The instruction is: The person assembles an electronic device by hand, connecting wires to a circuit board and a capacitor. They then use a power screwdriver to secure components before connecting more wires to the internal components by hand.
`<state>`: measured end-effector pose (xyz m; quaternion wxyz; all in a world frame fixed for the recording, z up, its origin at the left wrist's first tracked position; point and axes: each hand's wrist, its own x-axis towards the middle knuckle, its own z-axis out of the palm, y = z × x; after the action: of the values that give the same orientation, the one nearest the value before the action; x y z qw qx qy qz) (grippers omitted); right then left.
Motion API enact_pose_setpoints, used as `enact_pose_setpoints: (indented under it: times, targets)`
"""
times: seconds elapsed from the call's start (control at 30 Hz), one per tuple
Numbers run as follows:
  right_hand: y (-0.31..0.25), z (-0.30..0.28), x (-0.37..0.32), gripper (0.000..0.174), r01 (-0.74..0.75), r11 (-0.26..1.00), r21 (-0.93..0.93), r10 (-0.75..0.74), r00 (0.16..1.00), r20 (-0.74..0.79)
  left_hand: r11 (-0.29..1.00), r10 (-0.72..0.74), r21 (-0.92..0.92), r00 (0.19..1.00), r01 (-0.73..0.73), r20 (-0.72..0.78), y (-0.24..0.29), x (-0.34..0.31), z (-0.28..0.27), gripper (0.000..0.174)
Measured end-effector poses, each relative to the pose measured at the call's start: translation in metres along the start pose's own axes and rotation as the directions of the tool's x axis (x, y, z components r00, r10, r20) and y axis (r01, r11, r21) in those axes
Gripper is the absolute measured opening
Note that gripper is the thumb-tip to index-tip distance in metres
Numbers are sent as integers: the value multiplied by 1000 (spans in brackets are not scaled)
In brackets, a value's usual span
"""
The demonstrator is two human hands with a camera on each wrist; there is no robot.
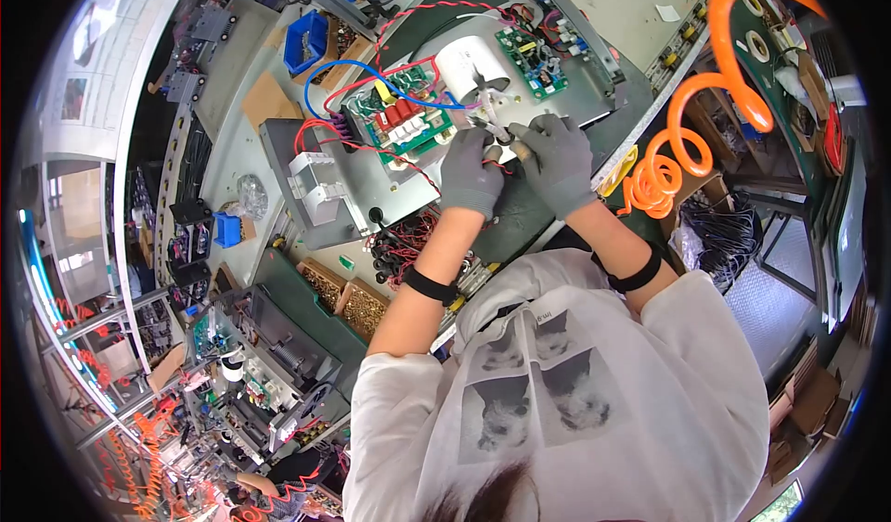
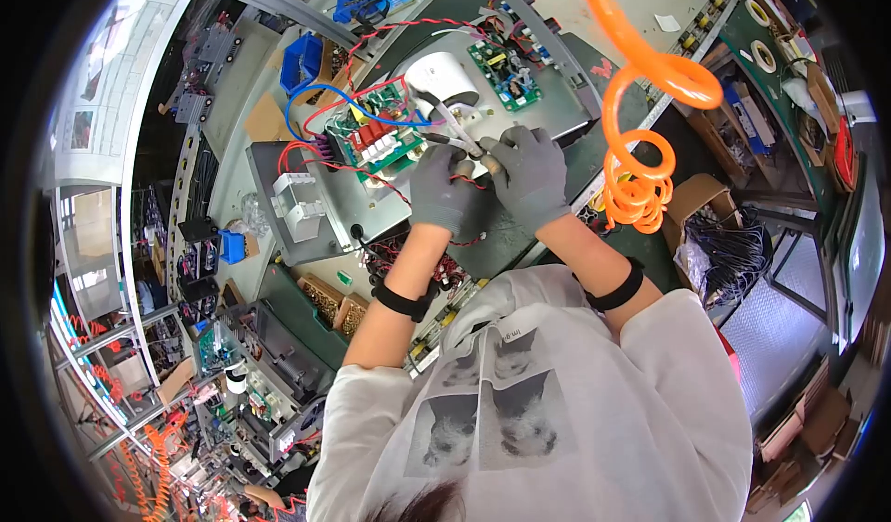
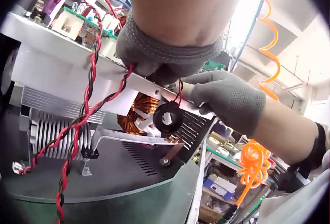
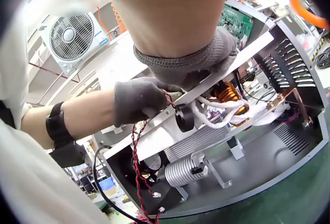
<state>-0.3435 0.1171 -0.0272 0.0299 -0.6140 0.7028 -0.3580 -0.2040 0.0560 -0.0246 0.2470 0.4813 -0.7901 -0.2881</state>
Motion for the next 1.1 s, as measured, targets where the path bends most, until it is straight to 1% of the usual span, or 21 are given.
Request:
enact_pose_setpoints:
  times: [0.17,0.23,0.27,0.33,0.37,0.47,0.5,0.53,0.6,0.63,0.7,0.77,0.8,0.87,0.9,0.93,0.97,1.0,1.03,1.07,1.1]
  targets:
    - [0,3,6,27,7,999,-32,-7,1000,23,999,-19,35,998,21,-56,8,-1,2,19]
    - [6,4,11,27,106,994,25,-107,993,55,999,-2,47,1000,3,-12,5,-1,3,16]
    - [9,6,13,27,104,994,25,-105,992,65,999,-11,43,1000,12,-8,3,-1,4,16]
    - [15,9,16,25,229,973,-2,-228,966,120,997,50,54,999,-50,17,5,2,2,15]
    - [14,9,13,25,235,972,-3,-233,964,125,996,-5,92,996,-3,84,8,4,1,17]
    - [9,7,13,25,216,976,-17,-215,975,65,998,-56,31,998,58,-36,9,0,2,24]
    - [5,6,10,27,136,989,51,-137,990,26,992,-129,-21,989,128,-70,9,1,1,42]
    - [4,4,7,29,52,991,123,-53,999,-3,992,-129,-24,989,127,-77,10,-2,0,42]
    - [5,-2,6,32,43,989,144,-49,998,33,981,-152,-123,988,148,-29,9,-12,-2,44]
    - [6,-3,5,32,24,985,168,-29,999,27,983,-91,-166,991,74,-96,7,-19,-2,40]
    - [5,-8,5,31,17,981,195,-22,1000,21,986,-70,-158,986,45,-151,12,-37,-11,38]
    - [-2,-21,2,30,-110,918,381,70,991,117,981,-22,-192,955,-37,-295,19,-52,-17,30]
    - [-9,-29,3,30,-104,918,382,64,991,116,981,-21,-192,953,-39,-302,26,-56,-24,30]
    - [-23,-45,2,32,161,754,637,-331,930,157,933,-190,-334,972,134,-141,53,-60,-51,28]
    - [-26,-50,-6,32,165,752,638,-337,929,157,933,-176,-338,976,124,-127,63,-60,-61,30]
    - [-27,-55,-13,35,-19,707,707,-336,870,360,934,-173,-337,976,119,-134,65,-59,-65,30]
    - [-26,-59,-16,39,-210,656,725,-352,764,540,909,-217,-391,965,146,-145,66,-57,-70,30]
    - [-20,-60,-15,39,-201,657,726,-356,766,535,880,-261,-444,953,170,-152,66,-56,-73,31]
    - [-13,-61,-14,41,-363,573,735,-286,751,595,805,-337,-549,934,223,-115,60,-54,-76,27]
    - [-9,-61,-12,43,-511,467,722,-226,721,656,808,-330,-549,936,212,-124,54,-54,-80,27]
    - [-14,-58,-12,48,-433,475,766,-210,790,576,769,-307,-597,951,230,-28,50,-55,-83,25]
